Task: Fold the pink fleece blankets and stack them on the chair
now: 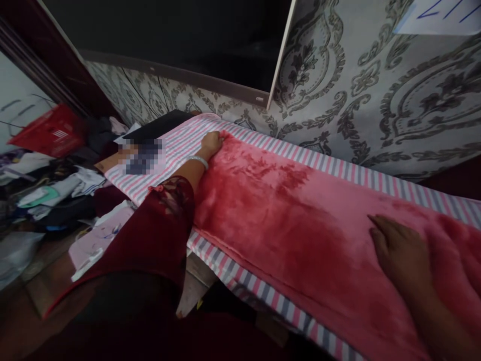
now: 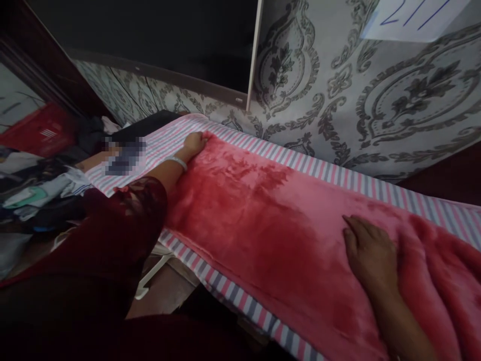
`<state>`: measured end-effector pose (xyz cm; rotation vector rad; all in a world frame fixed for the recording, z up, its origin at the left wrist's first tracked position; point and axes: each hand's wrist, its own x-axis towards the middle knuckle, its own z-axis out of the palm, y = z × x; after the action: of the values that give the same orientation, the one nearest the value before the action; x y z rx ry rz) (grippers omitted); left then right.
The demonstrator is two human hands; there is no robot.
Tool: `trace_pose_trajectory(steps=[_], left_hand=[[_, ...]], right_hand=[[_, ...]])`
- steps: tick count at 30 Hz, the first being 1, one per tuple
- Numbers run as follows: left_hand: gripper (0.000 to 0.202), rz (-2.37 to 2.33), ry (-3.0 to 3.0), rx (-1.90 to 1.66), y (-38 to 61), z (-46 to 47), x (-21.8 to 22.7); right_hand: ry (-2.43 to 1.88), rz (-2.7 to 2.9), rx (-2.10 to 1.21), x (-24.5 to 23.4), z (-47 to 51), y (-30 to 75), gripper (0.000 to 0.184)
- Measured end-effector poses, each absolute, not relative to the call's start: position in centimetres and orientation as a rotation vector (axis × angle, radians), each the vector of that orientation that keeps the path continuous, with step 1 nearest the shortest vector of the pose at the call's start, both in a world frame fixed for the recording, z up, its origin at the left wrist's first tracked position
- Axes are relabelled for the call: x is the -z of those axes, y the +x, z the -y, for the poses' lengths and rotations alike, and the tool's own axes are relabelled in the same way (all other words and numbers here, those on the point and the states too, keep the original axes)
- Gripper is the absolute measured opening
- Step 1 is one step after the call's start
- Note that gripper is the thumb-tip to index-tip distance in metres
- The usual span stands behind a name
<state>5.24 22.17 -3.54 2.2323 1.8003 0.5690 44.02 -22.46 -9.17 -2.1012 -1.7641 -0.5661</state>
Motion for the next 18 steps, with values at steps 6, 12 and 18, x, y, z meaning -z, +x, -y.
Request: trace_pose_trajectory(steps=[6, 12, 18], left_hand=[[0.043, -1.701, 2.199, -0.416, 3.3, -21.3, 2.3], [0.049, -1.554, 2.028, -0.405, -4.1, -15.9, 1.3], [0.045, -1.403, 1.850, -0.473, -10.6, -6.9, 1.9]], right_hand=[[-2.095, 1.777, 0.597, 9.1, 22.3, 44.0, 0.063], [-2.115, 1.743, 0.625, 9.1, 22.0, 43.7, 0.067], [-2.154, 1.738, 0.526, 9.3, 21.8, 43.9, 0.062]])
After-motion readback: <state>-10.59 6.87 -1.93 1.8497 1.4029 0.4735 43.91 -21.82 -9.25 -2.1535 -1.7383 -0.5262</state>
